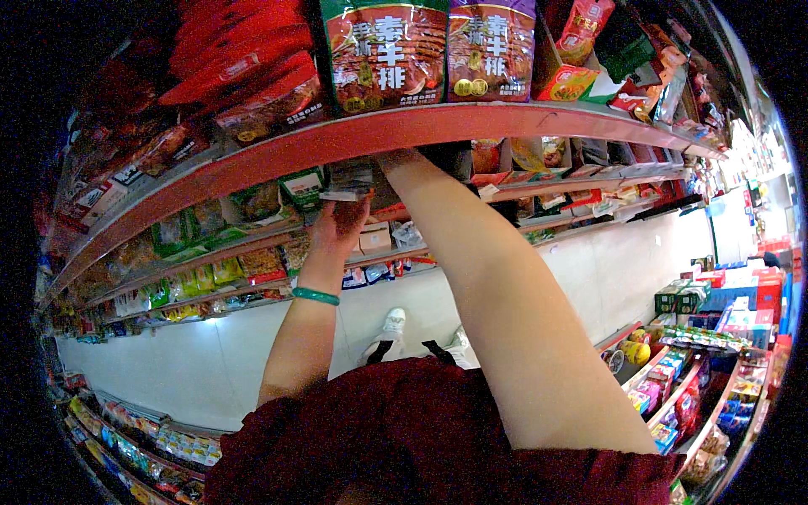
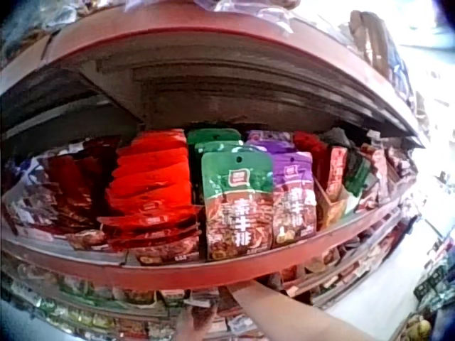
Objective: The person picks up various packaged snack items from a shelf, opens a cardboard box, and places the items into the box. The person continues to handle multiple snack packages and boxes, organizing them on the shelf.
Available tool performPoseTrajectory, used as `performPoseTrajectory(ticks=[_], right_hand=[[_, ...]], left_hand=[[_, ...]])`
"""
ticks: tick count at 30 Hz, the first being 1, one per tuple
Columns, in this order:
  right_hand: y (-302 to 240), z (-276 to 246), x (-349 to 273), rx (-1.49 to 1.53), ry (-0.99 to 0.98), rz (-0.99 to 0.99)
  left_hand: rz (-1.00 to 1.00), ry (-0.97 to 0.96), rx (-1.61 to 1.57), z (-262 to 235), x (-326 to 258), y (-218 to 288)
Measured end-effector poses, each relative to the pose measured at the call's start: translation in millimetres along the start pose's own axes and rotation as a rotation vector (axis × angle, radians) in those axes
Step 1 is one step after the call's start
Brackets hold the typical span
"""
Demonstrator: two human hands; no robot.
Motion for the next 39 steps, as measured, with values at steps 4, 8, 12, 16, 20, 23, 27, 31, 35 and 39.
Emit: performPoseTrajectory(ticks=[4,8,12,16,20,23,27,31,35,39], right_hand=[[30.0,26.8,-39.0,0.418,-0.001,0.111],[15.2,20.8,-104.6,0.653,-0.155,0.396],[45.3,31.6,-126.9,0.765,-0.189,0.638],[33.8,35.7,-135.5,0.839,-0.323,0.722],[36.2,38.0,-129.4,0.727,-0.224,0.579],[39.2,41.0,-127.1,0.696,-0.279,0.519],[55.0,59.4,-126.4,0.659,-0.321,0.521],[47.6,58.3,-125.4,0.605,-0.277,0.469],[37.6,50.6,-126.7,0.500,-0.253,0.433],[36.7,45.8,-126.2,0.448,-0.154,0.307]], left_hand=[[0.305,0.061,0.516,-35.1,-19.5,38.9],[0.997,-0.041,1.087,-26.4,-45.8,102.4],[1.042,0.000,1.449,22.7,-65.8,87.6],[1.138,-0.017,1.280,4.6,-56.7,95.6],[1.237,0.052,1.446,18.4,-67.7,96.9],[1.329,0.064,1.597,38.6,-89.9,97.9],[1.550,0.044,1.785,67.3,-113.0,97.2],[1.600,-0.029,1.674,87.9,-130.6,100.2],[1.502,-0.051,1.676,86.3,-125.5,103.1],[1.494,-0.055,1.694,80.2,-118.3,101.1]])
Point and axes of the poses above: each hand's wrist, its own x-axis towards the middle knuckle, its own z-axis out of the palm, y = z × x, the point moved 7 cm from there along x, towards the middle knuckle, and after that the axes turned 5 degrees about z, right-handed, at the moved point
